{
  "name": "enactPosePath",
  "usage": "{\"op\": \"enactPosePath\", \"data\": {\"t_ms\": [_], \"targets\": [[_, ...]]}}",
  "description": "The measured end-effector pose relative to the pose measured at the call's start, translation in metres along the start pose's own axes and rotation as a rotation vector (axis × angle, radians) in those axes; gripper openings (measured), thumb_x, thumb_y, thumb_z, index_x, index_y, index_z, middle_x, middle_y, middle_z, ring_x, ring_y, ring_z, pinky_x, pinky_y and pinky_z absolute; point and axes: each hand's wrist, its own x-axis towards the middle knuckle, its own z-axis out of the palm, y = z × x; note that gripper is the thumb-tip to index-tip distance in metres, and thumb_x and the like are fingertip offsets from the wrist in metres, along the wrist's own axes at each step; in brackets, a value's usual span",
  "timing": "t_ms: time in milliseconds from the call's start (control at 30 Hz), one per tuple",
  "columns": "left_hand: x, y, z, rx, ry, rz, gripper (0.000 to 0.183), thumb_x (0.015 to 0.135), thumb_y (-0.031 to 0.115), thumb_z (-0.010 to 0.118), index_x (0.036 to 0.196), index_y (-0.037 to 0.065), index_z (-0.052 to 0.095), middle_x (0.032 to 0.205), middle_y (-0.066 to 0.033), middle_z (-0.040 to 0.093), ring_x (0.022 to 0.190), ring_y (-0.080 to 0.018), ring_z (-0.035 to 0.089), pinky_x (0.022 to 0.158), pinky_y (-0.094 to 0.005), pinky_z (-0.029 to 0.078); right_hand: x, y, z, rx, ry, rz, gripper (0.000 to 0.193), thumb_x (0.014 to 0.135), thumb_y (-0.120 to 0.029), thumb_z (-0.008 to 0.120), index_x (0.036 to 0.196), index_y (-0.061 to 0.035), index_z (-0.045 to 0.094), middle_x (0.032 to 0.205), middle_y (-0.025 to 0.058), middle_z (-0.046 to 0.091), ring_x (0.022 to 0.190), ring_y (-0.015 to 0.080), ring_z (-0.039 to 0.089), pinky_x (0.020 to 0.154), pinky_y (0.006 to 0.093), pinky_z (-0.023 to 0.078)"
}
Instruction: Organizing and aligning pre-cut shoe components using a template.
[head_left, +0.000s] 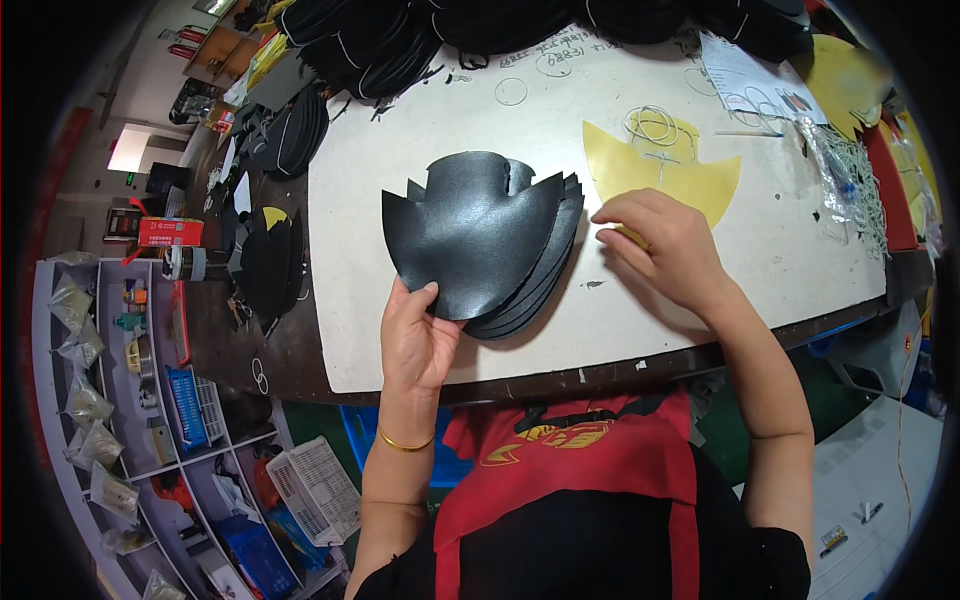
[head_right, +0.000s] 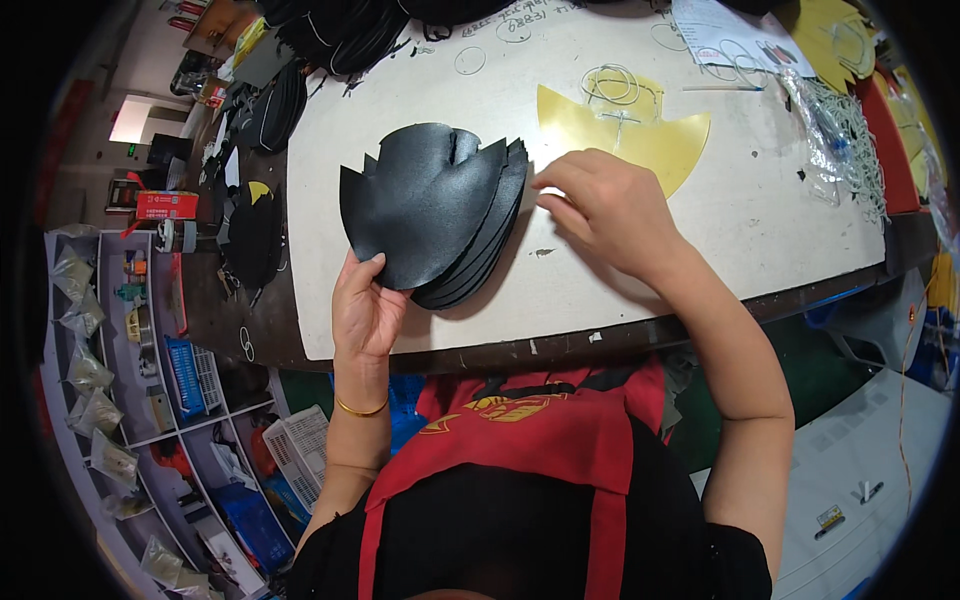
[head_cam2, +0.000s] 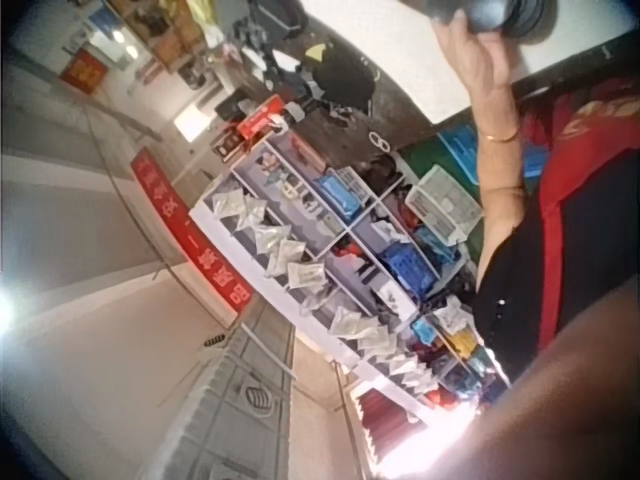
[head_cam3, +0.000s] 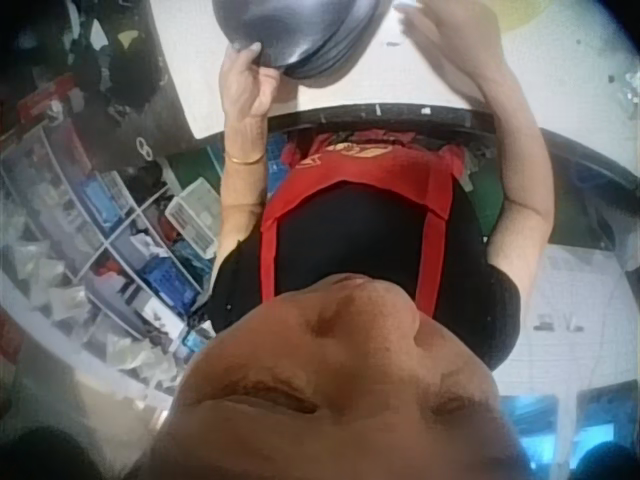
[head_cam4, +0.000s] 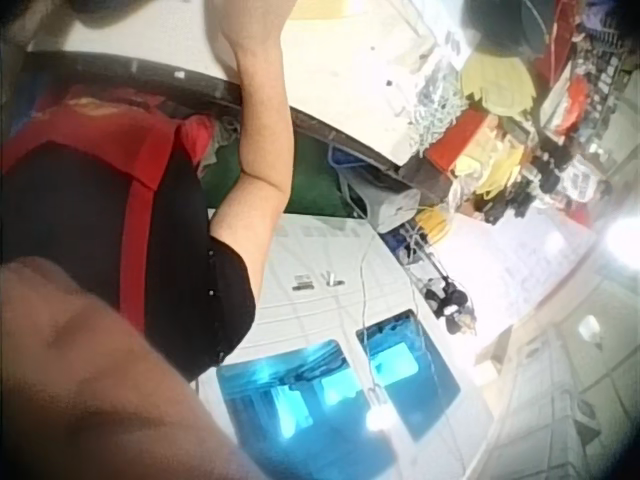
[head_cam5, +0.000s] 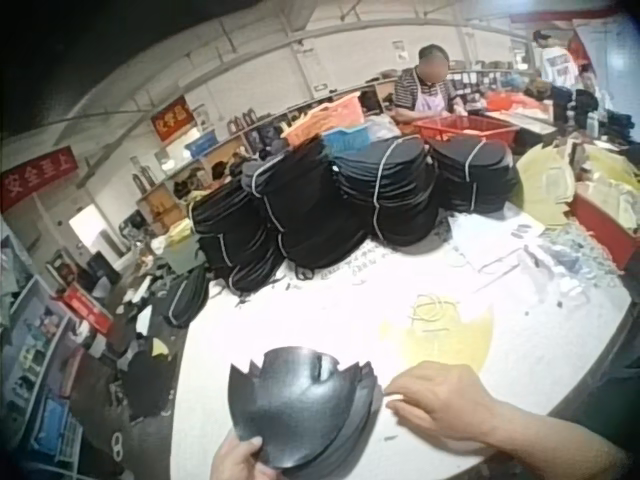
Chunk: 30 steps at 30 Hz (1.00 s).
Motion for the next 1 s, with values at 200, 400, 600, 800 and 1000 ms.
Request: {"op": "enactPosePath", "data": {"t_ms": [200,400,600,800,1000], "targets": [[-0.015,0.004,0.026,-0.027,-0.108,0.030,0.044,0.101,0.002,0.044,0.144,-0.003,0.041,0.146,-0.0204,0.048,0.131,-0.0332,0.055,0.107,-0.0512,0.051,0.034,-0.027,0.033,-0.079,0.199,-0.409,0.031,0.080,-0.017,0.071,0.111,-0.0125,0.071,0.102,0.0060,0.074,0.093,0.0247,0.071,0.078,0.0348,0.058],[-0.005,-0.016,0.028,1.913,-0.594,0.969,0.082,0.083,0.053,0.071,0.149,0.011,0.045,0.159,-0.0154,0.036,0.147,-0.0420,0.030,0.116,-0.0638,0.024,0.084,-0.005,0.015,0.412,0.411,0.100,0.037,0.089,-0.008,0.058,0.124,-0.0128,0.069,0.097,0.0109,0.076,0.084,0.0262,0.074,0.076,0.0328,0.058],[0.014,-0.022,0.010,2.098,-0.322,0.814,0.103,0.067,0.060,0.080,0.153,0.018,0.042,0.160,-0.0145,0.034,0.148,-0.0428,0.026,0.112,-0.0715,0.023,0.072,0.038,-0.017,0.650,0.439,0.212,0.030,0.103,-0.018,0.060,0.128,-0.0021,0.067,0.114,0.0037,0.072,0.103,0.0092,0.064,0.093,0.0227,0.049],[0.013,-0.021,0.013,2.158,-0.243,0.760,0.109,0.069,0.066,0.076,0.156,0.013,0.036,0.163,-0.0170,0.028,0.150,-0.0440,0.021,0.114,-0.0705,0.020,0.045,0.060,-0.032,0.733,0.456,0.378,0.028,0.104,-0.022,0.060,0.121,-0.0018,0.068,0.106,0.0016,0.072,0.094,0.0056,0.064,0.085,0.0204,0.050],[0.017,-0.019,0.010,2.197,-0.128,0.653,0.116,0.068,0.069,0.076,0.157,0.009,0.031,0.165,-0.0186,0.023,0.152,-0.0430,0.017,0.117,-0.0667,0.018,0.018,0.038,-0.032,0.458,0.420,0.357,0.029,0.097,-0.014,0.058,0.122,-0.0042,0.069,0.106,0.0063,0.074,0.093,0.0176,0.069,0.083,0.0279,0.054]]}}
